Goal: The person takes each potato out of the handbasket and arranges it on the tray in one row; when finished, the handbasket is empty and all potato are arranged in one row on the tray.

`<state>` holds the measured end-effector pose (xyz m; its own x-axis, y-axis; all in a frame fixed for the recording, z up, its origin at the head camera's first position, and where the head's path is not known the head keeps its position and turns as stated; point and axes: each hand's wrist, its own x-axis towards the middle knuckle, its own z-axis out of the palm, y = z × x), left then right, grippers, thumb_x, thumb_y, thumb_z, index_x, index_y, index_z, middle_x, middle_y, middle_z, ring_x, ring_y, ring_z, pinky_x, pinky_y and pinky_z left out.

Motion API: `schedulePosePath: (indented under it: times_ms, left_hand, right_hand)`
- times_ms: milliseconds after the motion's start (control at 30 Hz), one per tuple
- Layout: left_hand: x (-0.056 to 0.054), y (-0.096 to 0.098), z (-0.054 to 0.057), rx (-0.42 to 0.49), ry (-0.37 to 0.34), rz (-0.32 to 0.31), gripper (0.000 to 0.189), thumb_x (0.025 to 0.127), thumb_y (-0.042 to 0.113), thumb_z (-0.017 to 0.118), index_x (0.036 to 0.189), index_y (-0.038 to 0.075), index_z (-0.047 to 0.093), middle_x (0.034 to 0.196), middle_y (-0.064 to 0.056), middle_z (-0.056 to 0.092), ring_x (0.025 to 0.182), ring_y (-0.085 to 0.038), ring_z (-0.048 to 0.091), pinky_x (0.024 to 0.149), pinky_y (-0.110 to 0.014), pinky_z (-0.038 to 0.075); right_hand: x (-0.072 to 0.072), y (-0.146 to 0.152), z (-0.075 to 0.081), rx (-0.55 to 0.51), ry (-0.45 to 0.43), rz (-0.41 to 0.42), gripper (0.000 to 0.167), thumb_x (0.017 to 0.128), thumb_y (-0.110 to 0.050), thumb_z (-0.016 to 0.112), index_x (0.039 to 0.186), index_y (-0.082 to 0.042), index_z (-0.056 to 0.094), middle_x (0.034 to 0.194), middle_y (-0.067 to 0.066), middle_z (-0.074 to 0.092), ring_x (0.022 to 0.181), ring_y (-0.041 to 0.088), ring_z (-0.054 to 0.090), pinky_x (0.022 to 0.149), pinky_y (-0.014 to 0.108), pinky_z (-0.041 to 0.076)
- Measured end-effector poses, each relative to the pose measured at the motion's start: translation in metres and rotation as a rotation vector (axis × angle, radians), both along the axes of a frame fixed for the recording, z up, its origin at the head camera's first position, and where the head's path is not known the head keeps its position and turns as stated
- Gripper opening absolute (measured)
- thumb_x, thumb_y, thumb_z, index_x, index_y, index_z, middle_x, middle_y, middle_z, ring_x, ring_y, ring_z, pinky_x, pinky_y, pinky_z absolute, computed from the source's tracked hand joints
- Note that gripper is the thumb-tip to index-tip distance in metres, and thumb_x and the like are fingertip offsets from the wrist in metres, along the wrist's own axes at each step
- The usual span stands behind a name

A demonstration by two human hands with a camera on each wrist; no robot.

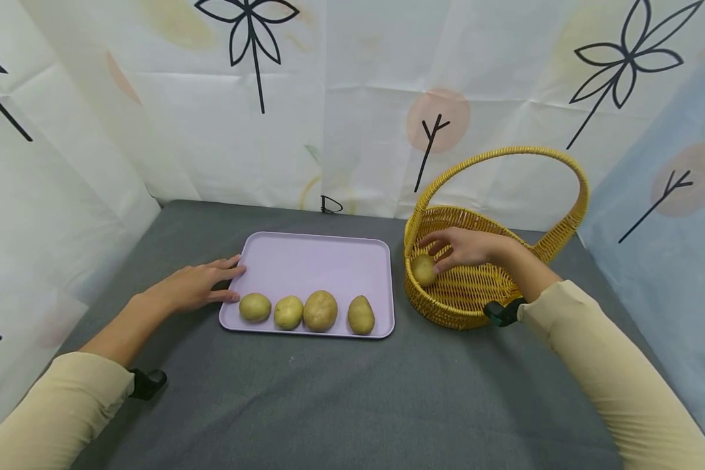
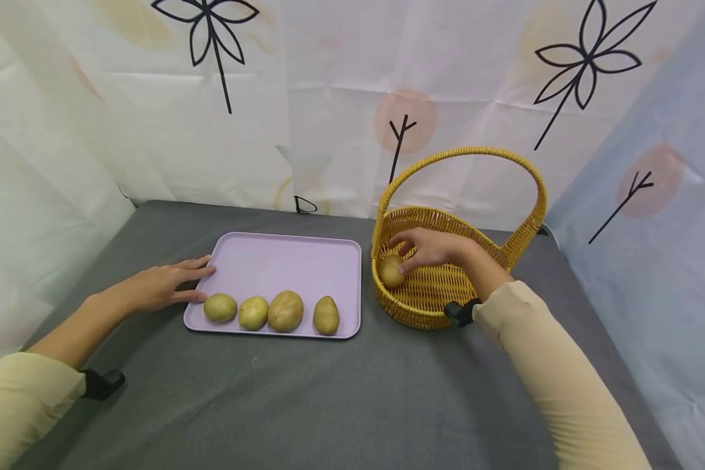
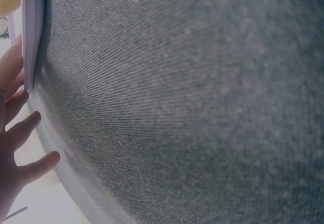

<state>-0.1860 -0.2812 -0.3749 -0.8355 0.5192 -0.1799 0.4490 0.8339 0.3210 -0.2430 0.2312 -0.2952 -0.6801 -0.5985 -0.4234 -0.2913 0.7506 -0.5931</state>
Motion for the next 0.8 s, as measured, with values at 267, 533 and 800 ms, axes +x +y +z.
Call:
schedulePosePath:
  times_ms: [267, 533, 800]
  left_hand:
    - [0.000, 0.000, -0.001, -0.010, 0.015, -0.005, 0.072, 0.094, 0.045, 0.064, 0.148, 0.001, 0.045, 0.157, -0.025, 0.031, 0.139, -0.049, 0.035, 0.102, -0.069, 0.032]
    - [0.000, -0.001, -0.002, -0.007, 0.000, 0.005, 0.071, 0.095, 0.043, 0.065, 0.149, 0.002, 0.044, 0.158, -0.024, 0.029, 0.140, -0.048, 0.034, 0.103, -0.068, 0.031]
    - [-0.001, -0.001, -0.002, -0.010, 0.004, 0.002, 0.072, 0.095, 0.043, 0.065, 0.149, 0.002, 0.043, 0.158, -0.024, 0.030, 0.140, -0.048, 0.034, 0.103, -0.069, 0.031]
  right_hand:
    - [-0.011, 0.000, -0.004, 0.063, -0.152, -0.005, 0.066, 0.094, -0.018, 0.069, 0.151, -0.001, 0.038, 0.143, 0.030, 0.046, 0.124, 0.036, 0.054, 0.097, 0.046, 0.049]
    - [-0.017, -0.005, -0.008, 0.071, -0.248, -0.031, 0.068, 0.093, -0.014, 0.069, 0.152, -0.003, 0.036, 0.145, 0.029, 0.041, 0.130, 0.036, 0.047, 0.101, 0.045, 0.047]
    - [-0.022, -0.008, -0.013, 0.051, -0.309, -0.071, 0.064, 0.095, -0.009, 0.066, 0.152, -0.003, 0.037, 0.143, 0.029, 0.039, 0.133, 0.037, 0.041, 0.102, 0.048, 0.045]
